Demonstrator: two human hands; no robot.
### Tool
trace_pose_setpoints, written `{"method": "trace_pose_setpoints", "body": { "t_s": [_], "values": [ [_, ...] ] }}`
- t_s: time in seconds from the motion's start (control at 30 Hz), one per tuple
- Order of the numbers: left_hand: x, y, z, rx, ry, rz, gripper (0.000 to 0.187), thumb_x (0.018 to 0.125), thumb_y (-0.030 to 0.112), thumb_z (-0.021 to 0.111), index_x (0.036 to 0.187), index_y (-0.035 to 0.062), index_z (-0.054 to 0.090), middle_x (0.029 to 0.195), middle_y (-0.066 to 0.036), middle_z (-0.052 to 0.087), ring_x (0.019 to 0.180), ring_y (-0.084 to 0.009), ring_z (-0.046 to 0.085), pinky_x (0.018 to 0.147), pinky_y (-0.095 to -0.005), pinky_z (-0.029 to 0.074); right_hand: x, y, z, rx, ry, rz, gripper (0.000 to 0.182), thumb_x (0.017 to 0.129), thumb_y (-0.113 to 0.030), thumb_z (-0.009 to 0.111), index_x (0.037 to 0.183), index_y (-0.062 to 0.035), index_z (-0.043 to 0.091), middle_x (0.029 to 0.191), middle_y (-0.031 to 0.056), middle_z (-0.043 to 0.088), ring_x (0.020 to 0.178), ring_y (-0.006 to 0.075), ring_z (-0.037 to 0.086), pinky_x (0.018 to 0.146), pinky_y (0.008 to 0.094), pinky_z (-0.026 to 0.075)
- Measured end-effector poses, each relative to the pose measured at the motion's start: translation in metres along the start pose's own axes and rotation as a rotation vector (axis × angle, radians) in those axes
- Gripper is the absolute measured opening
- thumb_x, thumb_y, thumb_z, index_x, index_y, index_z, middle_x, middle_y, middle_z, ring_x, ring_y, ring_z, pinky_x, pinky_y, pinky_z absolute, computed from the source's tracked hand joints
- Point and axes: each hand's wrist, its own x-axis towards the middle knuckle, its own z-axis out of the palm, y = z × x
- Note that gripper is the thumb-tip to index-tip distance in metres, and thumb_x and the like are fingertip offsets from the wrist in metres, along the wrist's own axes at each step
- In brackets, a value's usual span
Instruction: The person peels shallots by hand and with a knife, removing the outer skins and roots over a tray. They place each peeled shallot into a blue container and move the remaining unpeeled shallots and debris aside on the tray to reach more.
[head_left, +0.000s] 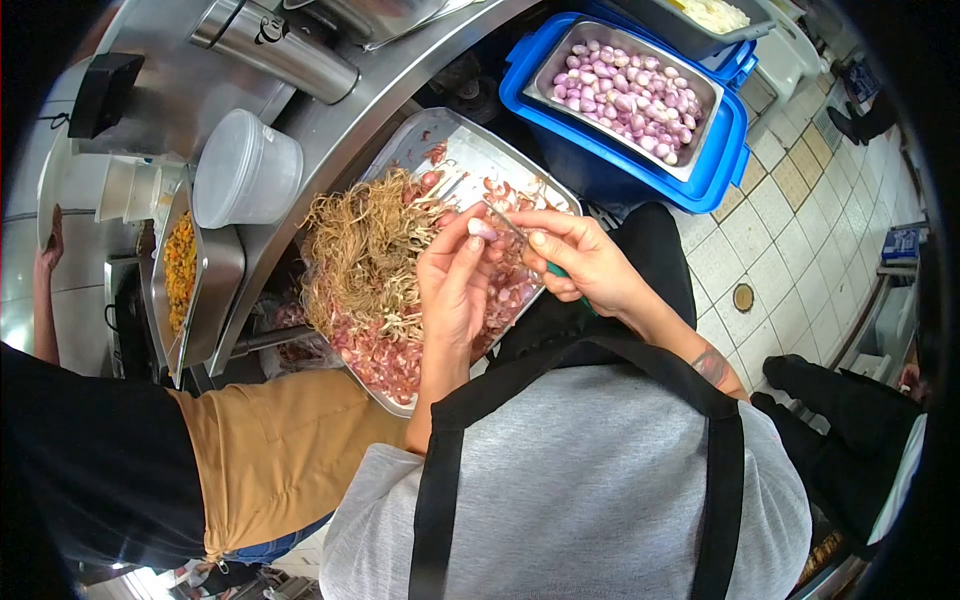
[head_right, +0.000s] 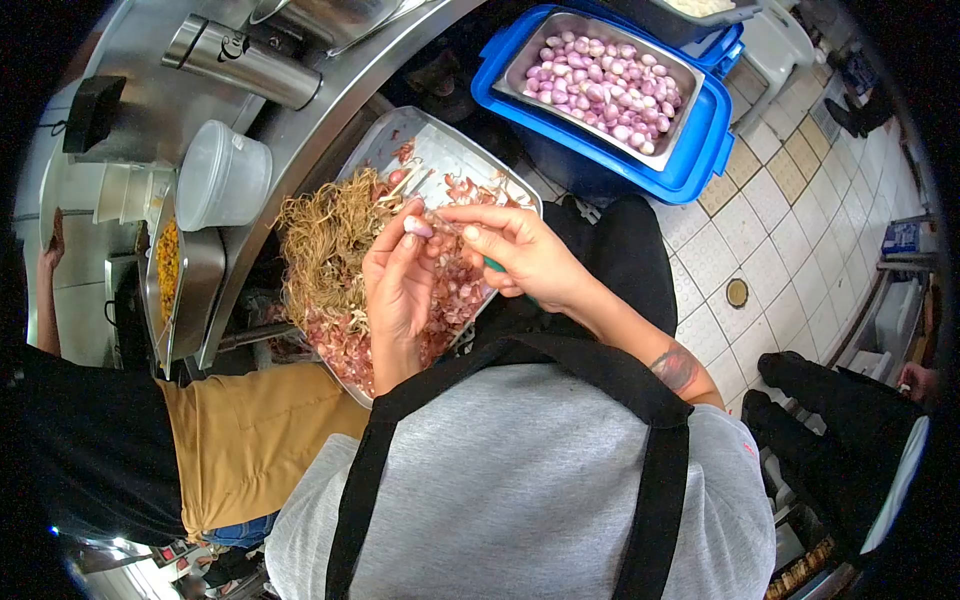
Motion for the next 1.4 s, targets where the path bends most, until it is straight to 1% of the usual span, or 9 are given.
{"method": "trace_pose_setpoints", "body": {
  "t_s": [0.17, 0.33, 0.53, 0.63, 0.73, 0.83, 0.97, 1.17, 1.4],
  "values": [
    [0.001, -0.001, -0.001, 0.005, -0.037, 0.04, 0.03, 0.086, 0.0, 0.055, 0.115, -0.0058, 0.054, 0.096, -0.008, 0.059, 0.084, -0.0133, 0.057, 0.075, -0.0249, 0.048, 0.003, 0.007, 0.002, -0.259, 0.149, -0.243, 0.03, 0.092, -0.009, 0.048, 0.121, -0.007, 0.055, 0.072, -0.0023, 0.053, 0.052, 0.0003, 0.039, 0.044, 0.0152, 0.032],
    [-0.004, -0.001, 0.005, 0.072, 0.01, 0.071, 0.029, 0.085, 0.0, 0.058, 0.113, -0.0069, 0.054, 0.099, -0.008, 0.06, 0.088, -0.0133, 0.058, 0.076, -0.0242, 0.049, -0.006, -0.002, 0.016, -0.469, 0.047, -0.292, 0.036, 0.087, -0.003, 0.053, 0.123, -0.0054, 0.054, 0.087, 0.0023, 0.064, 0.07, 0.0035, 0.052, 0.066, 0.0214, 0.046],
    [-0.011, -0.002, 0.011, 0.194, 0.063, 0.166, 0.032, 0.084, 0.0, 0.059, 0.114, -0.0073, 0.053, 0.104, -0.011, 0.06, 0.089, -0.0134, 0.059, 0.078, -0.0239, 0.05, -0.002, 0.003, 0.015, -0.604, 0.063, -0.448, 0.032, 0.086, -0.003, 0.054, 0.118, -0.0034, 0.057, 0.109, 0.0086, 0.064, 0.081, 0.005, 0.057, 0.075, 0.0227, 0.047],
    [-0.012, -0.005, 0.011, 0.201, 0.124, 0.17, 0.032, 0.084, 0.0, 0.059, 0.115, -0.007, 0.053, 0.104, -0.012, 0.06, 0.088, -0.0134, 0.059, 0.076, -0.024, 0.05, -0.002, 0.005, 0.013, -0.561, 0.057, -0.422, 0.031, 0.088, -0.005, 0.053, 0.119, -0.0049, 0.057, 0.094, 0.0066, 0.067, 0.066, 0.0041, 0.054, 0.06, 0.0202, 0.047],
    [-0.015, -0.002, 0.013, 0.134, 0.014, 0.13, 0.032, 0.085, -0.001, 0.058, 0.116, -0.0068, 0.053, 0.104, -0.012, 0.06, 0.087, -0.0135, 0.058, 0.075, -0.0239, 0.049, -0.003, -0.001, 0.001, -0.159, -0.051, -0.077, 0.03, 0.091, -0.01, 0.05, 0.121, -0.0073, 0.056, 0.073, 0.0015, 0.059, 0.05, 0.0023, 0.043, 0.044, 0.017, 0.036],
    [-0.013, -0.003, 0.011, 0.093, 0.019, 0.08, 0.033, 0.085, -0.001, 0.058, 0.117, -0.0068, 0.052, 0.103, -0.012, 0.06, 0.087, -0.0134, 0.058, 0.074, -0.0237, 0.049, -0.003, -0.003, 0.001, 0.071, -0.003, 0.046, 0.03, 0.093, -0.014, 0.048, 0.122, -0.0091, 0.055, 0.065, -0.0032, 0.048, 0.044, 0.001, 0.032, 0.038, 0.0156, 0.023],
    [-0.011, -0.003, 0.01, 0.073, 0.006, 0.083, 0.033, 0.084, -0.001, 0.058, 0.117, -0.0066, 0.052, 0.103, -0.012, 0.06, 0.087, -0.0131, 0.058, 0.075, -0.0234, 0.049, -0.003, -0.002, 0.001, -0.106, 0.012, -0.084, 0.032, 0.093, -0.012, 0.049, 0.124, -0.0094, 0.054, 0.075, -0.0005, 0.055, 0.049, 0.0018, 0.039, 0.042, 0.0162, 0.032],
    [-0.013, -0.004, 0.011, 0.152, 0.055, 0.117, 0.032, 0.084, -0.002, 0.058, 0.116, -0.0066, 0.053, 0.105, -0.011, 0.06, 0.091, -0.0129, 0.058, 0.08, -0.0246, 0.049, -0.01, -0.006, 0.021, -0.491, 0.038, -0.318, 0.036, 0.087, -0.004, 0.053, 0.123, -0.005, 0.054, 0.092, 0.0037, 0.064, 0.068, 0.0035, 0.051, 0.064, 0.0208, 0.046],
    [-0.018, -0.005, 0.018, 0.171, 0.076, 0.107, 0.032, 0.084, -0.002, 0.058, 0.116, -0.0062, 0.053, 0.106, -0.012, 0.06, 0.092, -0.0134, 0.058, 0.081, -0.0248, 0.049, -0.006, 0.0, 0.011, -0.393, 0.039, -0.238, 0.031, 0.09, -0.007, 0.051, 0.121, -0.0067, 0.057, 0.079, 0.0015, 0.061, 0.059, 0.003, 0.047, 0.053, 0.0192, 0.042]
  ]
}}
